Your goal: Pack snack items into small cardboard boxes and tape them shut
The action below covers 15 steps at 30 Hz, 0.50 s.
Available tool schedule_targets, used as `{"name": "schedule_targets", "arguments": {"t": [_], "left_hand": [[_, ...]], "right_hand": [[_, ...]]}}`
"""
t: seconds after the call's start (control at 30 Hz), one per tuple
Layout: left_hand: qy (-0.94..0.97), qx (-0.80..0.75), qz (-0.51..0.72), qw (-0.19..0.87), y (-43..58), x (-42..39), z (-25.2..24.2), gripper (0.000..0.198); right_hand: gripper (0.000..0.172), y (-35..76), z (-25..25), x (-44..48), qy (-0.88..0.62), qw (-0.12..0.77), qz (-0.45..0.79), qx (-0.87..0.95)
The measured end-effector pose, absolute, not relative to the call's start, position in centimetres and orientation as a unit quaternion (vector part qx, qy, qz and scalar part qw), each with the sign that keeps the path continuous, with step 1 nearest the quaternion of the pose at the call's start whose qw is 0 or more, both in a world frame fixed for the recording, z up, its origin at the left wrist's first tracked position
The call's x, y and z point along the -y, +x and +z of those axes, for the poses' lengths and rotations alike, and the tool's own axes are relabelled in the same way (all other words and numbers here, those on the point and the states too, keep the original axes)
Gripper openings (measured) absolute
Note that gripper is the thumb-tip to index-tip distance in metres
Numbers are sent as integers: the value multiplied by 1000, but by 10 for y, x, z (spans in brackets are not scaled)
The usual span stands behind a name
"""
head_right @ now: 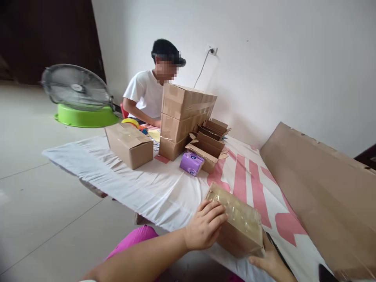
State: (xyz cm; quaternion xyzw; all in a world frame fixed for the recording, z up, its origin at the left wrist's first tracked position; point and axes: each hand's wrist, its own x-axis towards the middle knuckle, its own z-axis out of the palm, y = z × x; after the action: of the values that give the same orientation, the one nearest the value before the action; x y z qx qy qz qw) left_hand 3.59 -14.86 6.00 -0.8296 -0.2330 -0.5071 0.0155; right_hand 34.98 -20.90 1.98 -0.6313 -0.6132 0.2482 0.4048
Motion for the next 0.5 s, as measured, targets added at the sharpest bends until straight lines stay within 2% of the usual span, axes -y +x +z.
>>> {"name": "schedule_targets", "arguments": {"t": [0.1, 0.2, 0.3, 0.37, 0.5], "left_hand": [[-841, 251, -478, 26, 42, 148, 58, 35], [-848, 257, -462, 27, 41, 148, 60, 34], [-852, 259, -455, 21, 40, 148, 62, 36], [-852, 263, -452, 16, 40, 149, 62, 37], [-850, 271, -453, 16, 40, 150, 57, 34]], "right_hand": [[65, 382, 22, 211, -665, 326, 229, 632], [49, 409, 10, 216, -758, 277, 86, 584], [45, 422, -7, 222, -783, 251, -15, 569], [47, 427, -11, 222, -797, 255, -30, 547], [43, 432, 6, 207, -830, 251, 27, 498]]}}
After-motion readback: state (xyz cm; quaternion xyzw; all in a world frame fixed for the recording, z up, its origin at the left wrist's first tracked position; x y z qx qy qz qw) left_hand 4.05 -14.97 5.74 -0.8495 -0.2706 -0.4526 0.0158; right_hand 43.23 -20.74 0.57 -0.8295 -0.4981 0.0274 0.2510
